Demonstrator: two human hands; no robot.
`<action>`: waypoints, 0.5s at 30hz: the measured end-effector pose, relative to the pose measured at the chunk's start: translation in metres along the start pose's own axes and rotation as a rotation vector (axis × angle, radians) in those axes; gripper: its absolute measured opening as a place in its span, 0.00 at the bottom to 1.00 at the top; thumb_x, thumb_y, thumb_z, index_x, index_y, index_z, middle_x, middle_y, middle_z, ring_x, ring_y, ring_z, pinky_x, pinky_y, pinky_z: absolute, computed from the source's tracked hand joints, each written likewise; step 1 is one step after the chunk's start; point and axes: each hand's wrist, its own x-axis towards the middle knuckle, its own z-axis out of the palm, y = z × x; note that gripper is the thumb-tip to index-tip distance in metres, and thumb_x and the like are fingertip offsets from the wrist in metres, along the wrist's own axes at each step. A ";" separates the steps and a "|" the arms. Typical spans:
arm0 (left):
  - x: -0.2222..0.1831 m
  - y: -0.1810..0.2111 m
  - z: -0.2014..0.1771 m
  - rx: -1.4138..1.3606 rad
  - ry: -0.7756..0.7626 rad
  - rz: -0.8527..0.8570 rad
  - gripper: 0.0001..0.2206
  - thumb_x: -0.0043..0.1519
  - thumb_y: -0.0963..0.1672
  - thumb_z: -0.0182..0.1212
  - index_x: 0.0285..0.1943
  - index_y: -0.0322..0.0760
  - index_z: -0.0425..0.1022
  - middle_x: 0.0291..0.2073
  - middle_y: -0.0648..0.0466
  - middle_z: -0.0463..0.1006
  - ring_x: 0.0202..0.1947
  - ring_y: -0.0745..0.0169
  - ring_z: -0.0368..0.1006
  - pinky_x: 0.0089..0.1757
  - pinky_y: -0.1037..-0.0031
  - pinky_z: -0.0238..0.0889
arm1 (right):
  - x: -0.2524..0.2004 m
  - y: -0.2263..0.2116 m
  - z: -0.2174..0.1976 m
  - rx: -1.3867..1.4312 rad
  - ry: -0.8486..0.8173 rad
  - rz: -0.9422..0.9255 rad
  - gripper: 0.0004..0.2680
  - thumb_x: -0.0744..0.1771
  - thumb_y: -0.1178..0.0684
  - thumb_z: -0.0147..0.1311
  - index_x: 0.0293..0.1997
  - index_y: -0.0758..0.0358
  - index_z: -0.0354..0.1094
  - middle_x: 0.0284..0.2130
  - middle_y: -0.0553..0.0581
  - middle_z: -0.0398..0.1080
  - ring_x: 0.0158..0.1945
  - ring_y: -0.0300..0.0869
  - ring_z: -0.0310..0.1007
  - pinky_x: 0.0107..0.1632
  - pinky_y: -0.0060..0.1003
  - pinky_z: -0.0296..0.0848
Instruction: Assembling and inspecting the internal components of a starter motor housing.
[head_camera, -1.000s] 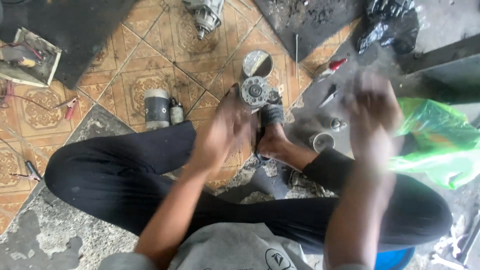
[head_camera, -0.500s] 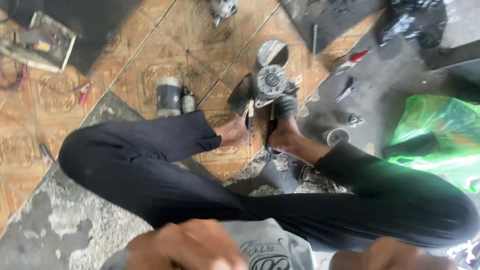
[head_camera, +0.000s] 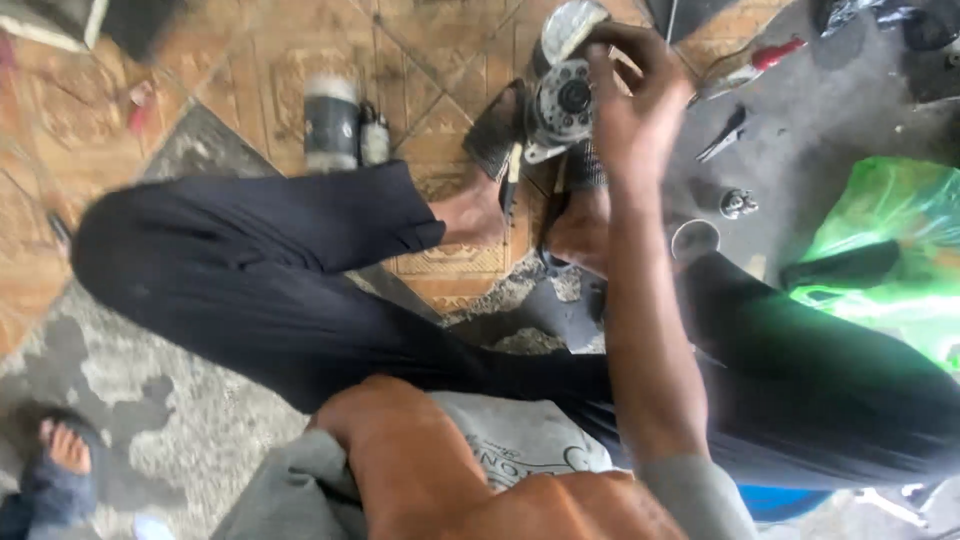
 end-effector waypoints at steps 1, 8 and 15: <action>-0.006 0.002 -0.003 0.006 0.009 -0.007 0.21 0.62 0.46 0.68 0.63 0.43 0.69 0.48 0.58 0.72 0.45 0.66 0.68 0.44 0.74 0.65 | -0.003 0.015 0.006 -0.053 -0.038 -0.006 0.07 0.67 0.65 0.56 0.50 0.71 0.71 0.45 0.64 0.75 0.49 0.50 0.76 0.55 0.42 0.76; 0.118 0.162 0.113 0.031 -0.081 0.058 0.23 0.60 0.47 0.71 0.64 0.43 0.69 0.51 0.57 0.72 0.50 0.64 0.69 0.48 0.72 0.66 | -0.010 0.023 0.037 -0.080 -0.043 0.053 0.10 0.65 0.62 0.58 0.51 0.63 0.68 0.45 0.58 0.73 0.44 0.46 0.74 0.49 0.39 0.74; 0.109 0.185 0.104 0.134 -0.043 0.038 0.26 0.58 0.47 0.73 0.64 0.44 0.68 0.55 0.57 0.73 0.54 0.63 0.71 0.52 0.70 0.68 | -0.018 0.025 0.034 -0.095 -0.118 0.035 0.09 0.69 0.59 0.58 0.54 0.65 0.68 0.46 0.61 0.73 0.47 0.48 0.76 0.52 0.40 0.75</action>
